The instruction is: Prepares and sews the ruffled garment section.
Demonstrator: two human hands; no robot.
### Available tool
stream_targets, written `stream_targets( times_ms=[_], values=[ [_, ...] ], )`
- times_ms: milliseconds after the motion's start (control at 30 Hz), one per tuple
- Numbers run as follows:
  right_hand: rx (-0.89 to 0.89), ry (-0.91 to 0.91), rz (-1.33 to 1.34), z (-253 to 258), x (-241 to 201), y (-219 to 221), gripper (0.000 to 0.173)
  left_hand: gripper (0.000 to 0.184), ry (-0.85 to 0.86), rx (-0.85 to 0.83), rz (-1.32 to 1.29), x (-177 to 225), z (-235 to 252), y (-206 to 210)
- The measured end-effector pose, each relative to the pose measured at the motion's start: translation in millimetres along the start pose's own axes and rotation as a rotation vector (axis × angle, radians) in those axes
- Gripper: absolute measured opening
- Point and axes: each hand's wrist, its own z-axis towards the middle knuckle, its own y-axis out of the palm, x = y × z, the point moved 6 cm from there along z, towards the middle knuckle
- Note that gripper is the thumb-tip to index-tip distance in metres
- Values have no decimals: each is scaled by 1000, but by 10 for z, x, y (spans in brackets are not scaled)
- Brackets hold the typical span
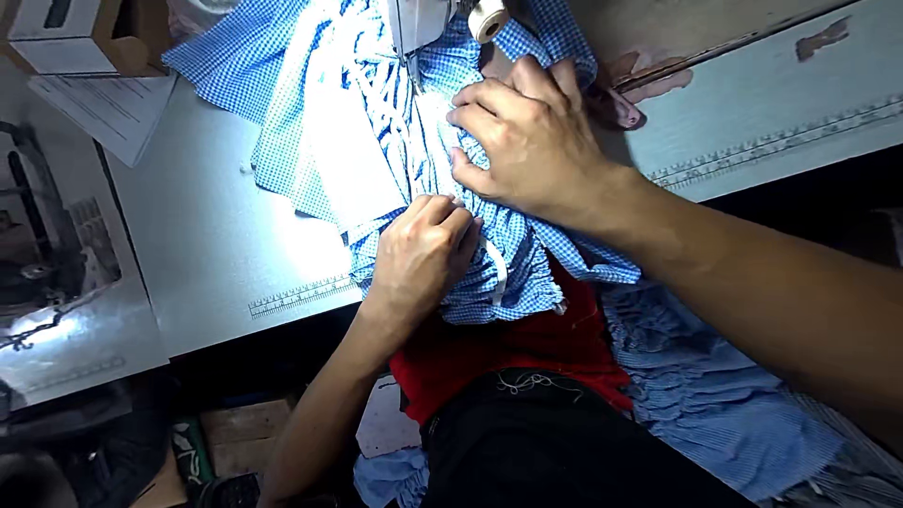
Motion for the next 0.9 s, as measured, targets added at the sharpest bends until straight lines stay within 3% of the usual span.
stream_targets(
  times_ms=[167, 267, 400, 567, 767, 900],
  values=[
    [22, -9, 14, 11, -51, 13, 31, 14, -29, -15, 26, -42, 50, 8],
    [3, 16, -1, 19, -13, 10, 39, 13, -25, -9, 15, -71, 62, -5],
    [20, -10, 46, 25, -4, 3, 33, 30, -20, -1, 13, -77, 84, 6],
    [28, 11, 30, 30, 0, 38, 35, 20, -6, 11, 36, -93, 98, 26],
    [37, -33, 44, 58, -34, 6, 30, 20, -24, -8, 39, -120, 123, 14],
    [-12, 21, 8, 55, -15, 20, 38, 24, -18, 0, 38, -133, 124, 13]
  ],
)
